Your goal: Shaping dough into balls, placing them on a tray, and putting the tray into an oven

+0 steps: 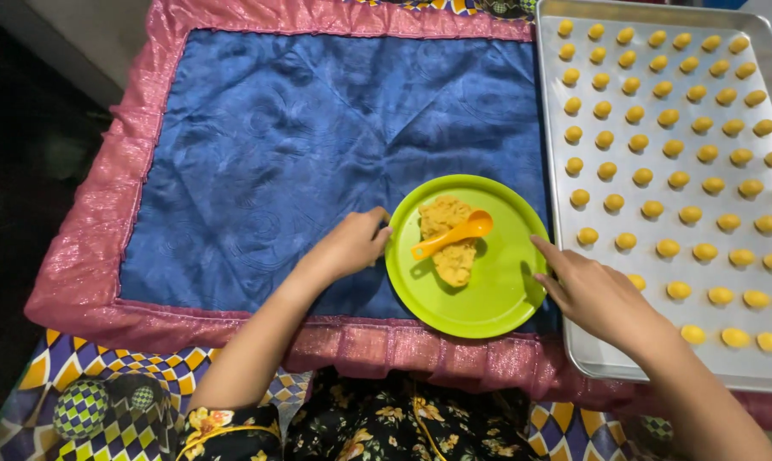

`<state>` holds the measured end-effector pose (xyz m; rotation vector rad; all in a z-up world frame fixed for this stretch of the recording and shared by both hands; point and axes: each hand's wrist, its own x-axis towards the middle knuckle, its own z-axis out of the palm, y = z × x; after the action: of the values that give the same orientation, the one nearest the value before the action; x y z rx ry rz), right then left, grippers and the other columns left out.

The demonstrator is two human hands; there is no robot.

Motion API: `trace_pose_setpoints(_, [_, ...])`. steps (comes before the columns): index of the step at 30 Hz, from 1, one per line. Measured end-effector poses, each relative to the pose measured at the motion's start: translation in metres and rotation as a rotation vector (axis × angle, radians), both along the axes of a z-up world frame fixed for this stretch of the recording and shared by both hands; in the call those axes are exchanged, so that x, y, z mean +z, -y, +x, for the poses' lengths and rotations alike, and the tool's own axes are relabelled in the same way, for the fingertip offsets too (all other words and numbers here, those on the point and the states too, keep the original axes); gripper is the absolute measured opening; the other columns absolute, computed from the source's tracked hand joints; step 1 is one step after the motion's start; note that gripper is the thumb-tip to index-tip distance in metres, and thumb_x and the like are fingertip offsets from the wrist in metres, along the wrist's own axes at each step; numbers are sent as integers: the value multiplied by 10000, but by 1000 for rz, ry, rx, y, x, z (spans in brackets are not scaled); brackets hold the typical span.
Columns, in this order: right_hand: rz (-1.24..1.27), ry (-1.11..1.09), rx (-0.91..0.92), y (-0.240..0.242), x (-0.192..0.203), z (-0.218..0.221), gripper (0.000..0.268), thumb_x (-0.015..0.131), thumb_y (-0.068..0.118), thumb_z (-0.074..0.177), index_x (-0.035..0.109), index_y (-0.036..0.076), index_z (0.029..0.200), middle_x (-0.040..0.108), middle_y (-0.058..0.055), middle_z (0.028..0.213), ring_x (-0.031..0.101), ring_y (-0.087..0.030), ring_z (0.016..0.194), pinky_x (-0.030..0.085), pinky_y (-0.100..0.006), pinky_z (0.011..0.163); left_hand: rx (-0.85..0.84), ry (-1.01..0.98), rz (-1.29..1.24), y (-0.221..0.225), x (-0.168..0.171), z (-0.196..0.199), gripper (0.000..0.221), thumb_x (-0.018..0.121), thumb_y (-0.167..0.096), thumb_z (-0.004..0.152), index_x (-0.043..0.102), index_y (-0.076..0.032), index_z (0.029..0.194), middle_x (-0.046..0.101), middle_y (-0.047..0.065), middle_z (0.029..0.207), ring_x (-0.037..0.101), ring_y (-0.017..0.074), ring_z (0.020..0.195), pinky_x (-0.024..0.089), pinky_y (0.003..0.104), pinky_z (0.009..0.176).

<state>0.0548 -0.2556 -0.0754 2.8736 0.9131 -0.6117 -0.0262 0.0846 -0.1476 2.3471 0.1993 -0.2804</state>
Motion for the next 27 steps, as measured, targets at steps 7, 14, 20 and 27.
trace_pose_setpoints(7, [48, 62, 20, -7, -15, 21, 612, 488, 382, 991, 325, 259, 1568, 607, -138, 1246, 644, -423, 1087, 554, -598, 802, 30, -53, -242, 9, -17, 1, 155, 476, -115, 992, 478, -59, 1136, 719, 101, 616, 682, 192, 461, 547, 344, 467])
trace_pose_setpoints(14, [8, 78, -39, -19, -10, 18, 573, 475, 411, 998, 356, 274, 1541, 603, -113, 1281, 647, -403, 1094, 562, -587, 772, 98, -29, -339, 5, -14, -2, 109, 537, -111, 920, 452, -75, 977, 667, 73, 672, 676, 210, 432, 488, 334, 402])
trace_pose_setpoints(20, [-4, 85, 17, -21, -13, 12, 619, 483, 409, 987, 317, 297, 1573, 570, -91, 1322, 646, -391, 1114, 578, -577, 745, 280, 3, -440, -39, -32, -10, 176, 585, -40, 863, 476, -92, 990, 691, 110, 728, 643, 220, 421, 507, 313, 313])
trace_pose_setpoints(27, [44, 106, 112, -22, -15, 5, 665, 558, 416, 945, 359, 267, 1562, 551, -75, 1350, 666, -361, 1105, 582, -546, 799, 352, 159, -74, -119, -50, -43, 172, 583, -148, 840, 615, -149, 1010, 685, 6, 624, 665, 187, 462, 493, 353, 550])
